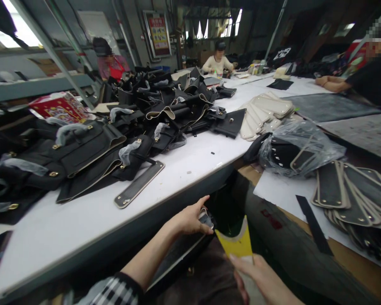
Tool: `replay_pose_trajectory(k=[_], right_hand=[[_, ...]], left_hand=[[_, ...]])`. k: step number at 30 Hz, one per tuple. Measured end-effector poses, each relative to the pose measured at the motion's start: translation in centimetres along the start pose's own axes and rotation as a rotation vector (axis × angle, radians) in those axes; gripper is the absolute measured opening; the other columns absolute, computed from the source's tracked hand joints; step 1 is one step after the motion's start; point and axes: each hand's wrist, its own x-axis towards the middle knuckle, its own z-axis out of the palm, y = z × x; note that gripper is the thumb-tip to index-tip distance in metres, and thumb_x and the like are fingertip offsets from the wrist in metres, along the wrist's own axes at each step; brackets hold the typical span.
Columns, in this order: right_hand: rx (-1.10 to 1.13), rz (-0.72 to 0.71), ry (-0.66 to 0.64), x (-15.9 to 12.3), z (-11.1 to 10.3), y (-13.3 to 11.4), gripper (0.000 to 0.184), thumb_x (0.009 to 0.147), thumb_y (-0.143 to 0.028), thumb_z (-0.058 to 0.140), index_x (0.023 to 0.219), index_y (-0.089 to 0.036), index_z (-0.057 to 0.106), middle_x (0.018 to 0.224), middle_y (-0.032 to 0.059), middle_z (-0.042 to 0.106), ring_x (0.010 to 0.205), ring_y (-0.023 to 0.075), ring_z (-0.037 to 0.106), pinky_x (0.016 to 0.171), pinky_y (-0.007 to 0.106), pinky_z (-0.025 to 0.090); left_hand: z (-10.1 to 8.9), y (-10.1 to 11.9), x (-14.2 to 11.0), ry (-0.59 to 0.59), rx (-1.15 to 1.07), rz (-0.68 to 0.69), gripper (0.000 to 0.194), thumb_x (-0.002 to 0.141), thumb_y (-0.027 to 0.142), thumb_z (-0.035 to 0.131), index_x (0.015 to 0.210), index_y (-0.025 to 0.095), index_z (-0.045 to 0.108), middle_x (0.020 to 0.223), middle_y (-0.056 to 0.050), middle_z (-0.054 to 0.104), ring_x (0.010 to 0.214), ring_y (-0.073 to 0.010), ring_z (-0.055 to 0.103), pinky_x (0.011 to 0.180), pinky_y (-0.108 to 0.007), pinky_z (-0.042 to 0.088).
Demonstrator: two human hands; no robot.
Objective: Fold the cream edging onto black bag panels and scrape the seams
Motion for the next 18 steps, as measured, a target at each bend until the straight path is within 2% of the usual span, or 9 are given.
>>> replay_pose_trajectory(k=[2,4,8,10,12,14,15,16,18], right_hand=[[0.077,-0.096,0.179,1.3,0.4,-1.0,0.053,0.079,-0.062,0.060,0.056,-0.016,0.049,0.048,0.0004,0.049,0.044,0.0089,0.045,0.047,0.021,0.036],[0.141,-0.167,0.259,3.3,1.5,-1.7,0.047,0.078,-0.059,0.063,0.060,-0.017,0.047,0.051,-0.0015,0.048,0.047,0.0091,0.045,0.049,0.022,0.038],[0.198,-0.191,0.278,6.9,3.5,-1.6,0.044,0.077,-0.060,0.063,0.078,-0.018,0.052,0.056,-0.0045,0.046,0.046,0.0089,0.042,0.046,0.022,0.035],[0.121,-0.232,0.314,7.9,3.9,-1.2,0.048,0.076,-0.063,0.061,0.089,-0.017,0.057,0.059,-0.0020,0.051,0.051,0.0127,0.049,0.049,0.024,0.040],[0.008,-0.354,0.349,8.4,3.9,-1.0,0.051,0.078,-0.062,0.060,0.101,-0.017,0.060,0.076,0.0054,0.063,0.075,0.0209,0.061,0.067,0.030,0.050],[-0.073,-0.474,0.357,8.5,3.6,-1.1,0.053,0.081,-0.060,0.058,0.111,-0.017,0.060,0.104,0.0117,0.066,0.106,0.0264,0.059,0.092,0.035,0.047],[-0.086,-0.506,0.348,8.5,3.4,-1.1,0.053,0.081,-0.059,0.058,0.114,-0.017,0.060,0.114,0.0125,0.064,0.115,0.0270,0.055,0.098,0.035,0.044],[-0.085,-0.503,0.324,8.5,3.1,-1.1,0.054,0.081,-0.059,0.058,0.114,-0.017,0.060,0.116,0.0126,0.064,0.116,0.0271,0.054,0.099,0.035,0.044],[-0.049,-0.413,0.236,8.6,2.5,-1.2,0.056,0.078,-0.062,0.061,0.110,-0.016,0.062,0.103,0.0112,0.067,0.102,0.0264,0.061,0.086,0.035,0.050]], left_hand=[[0.2,-0.2,-0.3,0.011,-0.003,-0.014,0.117,0.059,0.039,0.083,0.153,0.028,0.015,0.136,-0.011,0.054,0.121,-0.0308,0.053,0.104,-0.042,0.038],[0.3,-0.4,-0.4,0.017,-0.011,-0.028,0.118,0.058,0.039,0.083,0.153,0.028,0.013,0.138,-0.012,0.052,0.121,-0.0313,0.053,0.104,-0.043,0.038],[0.6,-0.9,-0.2,0.023,-0.049,-0.029,0.119,0.058,0.041,0.083,0.153,0.026,0.013,0.138,-0.011,0.053,0.123,-0.0315,0.052,0.105,-0.042,0.038],[0.6,-1.0,0.0,0.017,-0.047,-0.022,0.117,0.058,0.043,0.082,0.153,0.024,0.015,0.139,-0.011,0.053,0.124,-0.0325,0.051,0.106,-0.042,0.037],[0.6,-0.9,0.1,0.009,-0.028,-0.023,0.116,0.059,0.045,0.081,0.153,0.021,0.017,0.140,-0.012,0.052,0.126,-0.0338,0.049,0.107,-0.042,0.037],[0.4,-0.7,0.1,0.003,-0.018,-0.028,0.116,0.060,0.046,0.080,0.153,0.017,0.017,0.140,-0.013,0.052,0.126,-0.0344,0.049,0.107,-0.043,0.036],[0.3,-0.7,0.0,0.000,-0.024,-0.028,0.116,0.060,0.045,0.080,0.153,0.016,0.016,0.139,-0.014,0.053,0.126,-0.0343,0.049,0.107,-0.043,0.036],[0.2,-0.7,-0.2,-0.002,-0.040,-0.020,0.117,0.060,0.044,0.081,0.153,0.015,0.015,0.138,-0.013,0.054,0.126,-0.0337,0.049,0.107,-0.042,0.036],[0.1,-1.0,-0.6,0.005,-0.118,0.020,0.117,0.061,0.042,0.081,0.153,0.016,0.013,0.140,-0.012,0.053,0.125,-0.0306,0.050,0.107,-0.040,0.036]])
